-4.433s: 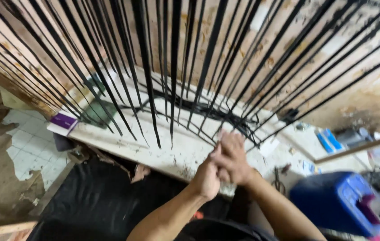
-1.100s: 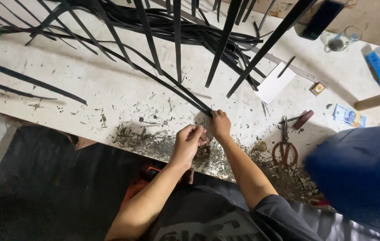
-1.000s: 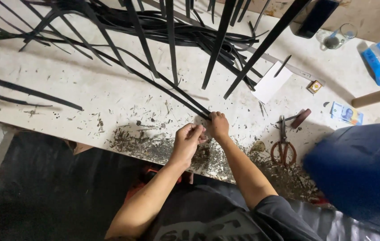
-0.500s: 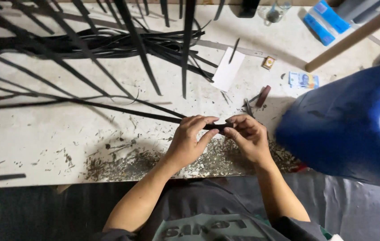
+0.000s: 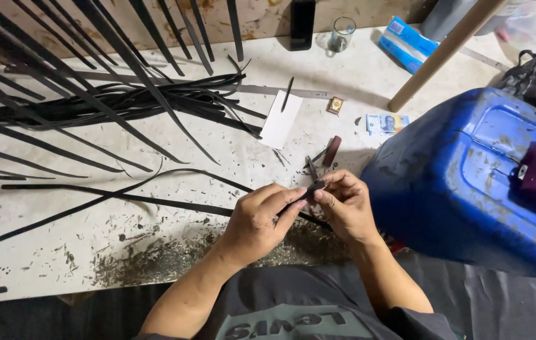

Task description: The person sands a black rubber strip with a sanding block, then uses a small tool to scrape or clean a surface on a blue container. They hang the strip on a drying rack with clips and repeat the process with another strip.

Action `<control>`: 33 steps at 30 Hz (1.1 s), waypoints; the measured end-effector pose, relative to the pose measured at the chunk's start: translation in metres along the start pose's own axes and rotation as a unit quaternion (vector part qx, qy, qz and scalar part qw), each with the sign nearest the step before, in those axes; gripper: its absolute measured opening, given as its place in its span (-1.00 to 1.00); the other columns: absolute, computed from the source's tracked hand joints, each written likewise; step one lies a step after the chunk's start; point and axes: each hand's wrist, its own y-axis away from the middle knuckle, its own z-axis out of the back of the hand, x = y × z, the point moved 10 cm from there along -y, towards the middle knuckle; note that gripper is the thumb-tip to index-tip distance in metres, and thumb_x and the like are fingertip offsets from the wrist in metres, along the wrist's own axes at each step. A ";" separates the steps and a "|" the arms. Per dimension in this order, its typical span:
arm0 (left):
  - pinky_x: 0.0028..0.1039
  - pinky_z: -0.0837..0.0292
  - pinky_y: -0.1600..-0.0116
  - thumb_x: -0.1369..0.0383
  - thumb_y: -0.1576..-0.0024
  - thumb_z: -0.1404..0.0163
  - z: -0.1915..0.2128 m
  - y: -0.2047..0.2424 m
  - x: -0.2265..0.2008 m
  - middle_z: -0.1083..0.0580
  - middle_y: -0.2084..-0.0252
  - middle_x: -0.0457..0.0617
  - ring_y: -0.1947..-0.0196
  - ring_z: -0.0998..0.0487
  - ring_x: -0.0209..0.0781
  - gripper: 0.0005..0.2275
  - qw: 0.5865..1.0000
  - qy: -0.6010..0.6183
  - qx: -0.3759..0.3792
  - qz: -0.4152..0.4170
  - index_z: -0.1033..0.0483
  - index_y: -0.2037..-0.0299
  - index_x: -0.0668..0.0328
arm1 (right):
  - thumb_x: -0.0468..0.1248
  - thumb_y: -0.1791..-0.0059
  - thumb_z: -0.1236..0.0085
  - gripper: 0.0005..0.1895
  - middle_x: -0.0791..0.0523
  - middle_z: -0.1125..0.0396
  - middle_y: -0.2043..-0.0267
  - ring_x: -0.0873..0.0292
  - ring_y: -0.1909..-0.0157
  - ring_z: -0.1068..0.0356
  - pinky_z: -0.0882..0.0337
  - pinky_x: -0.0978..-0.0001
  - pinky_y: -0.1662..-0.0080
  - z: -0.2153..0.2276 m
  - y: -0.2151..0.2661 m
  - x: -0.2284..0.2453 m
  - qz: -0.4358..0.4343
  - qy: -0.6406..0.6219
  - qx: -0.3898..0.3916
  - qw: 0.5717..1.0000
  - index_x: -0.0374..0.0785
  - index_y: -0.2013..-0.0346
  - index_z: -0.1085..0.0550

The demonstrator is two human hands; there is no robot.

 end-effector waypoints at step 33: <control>-0.35 -0.62 0.37 0.59 -0.11 -0.15 -0.011 -0.015 -0.006 -0.61 0.32 0.23 0.37 -0.69 0.09 -0.83 0.999 -0.009 -0.001 0.051 -0.61 0.10 0.42 | -0.54 -0.03 -0.06 -0.84 -0.20 -0.39 0.29 -0.02 0.48 -0.52 -0.60 0.26 0.41 0.025 -0.033 0.011 0.013 -0.127 0.060 0.990 -0.57 0.09 -0.38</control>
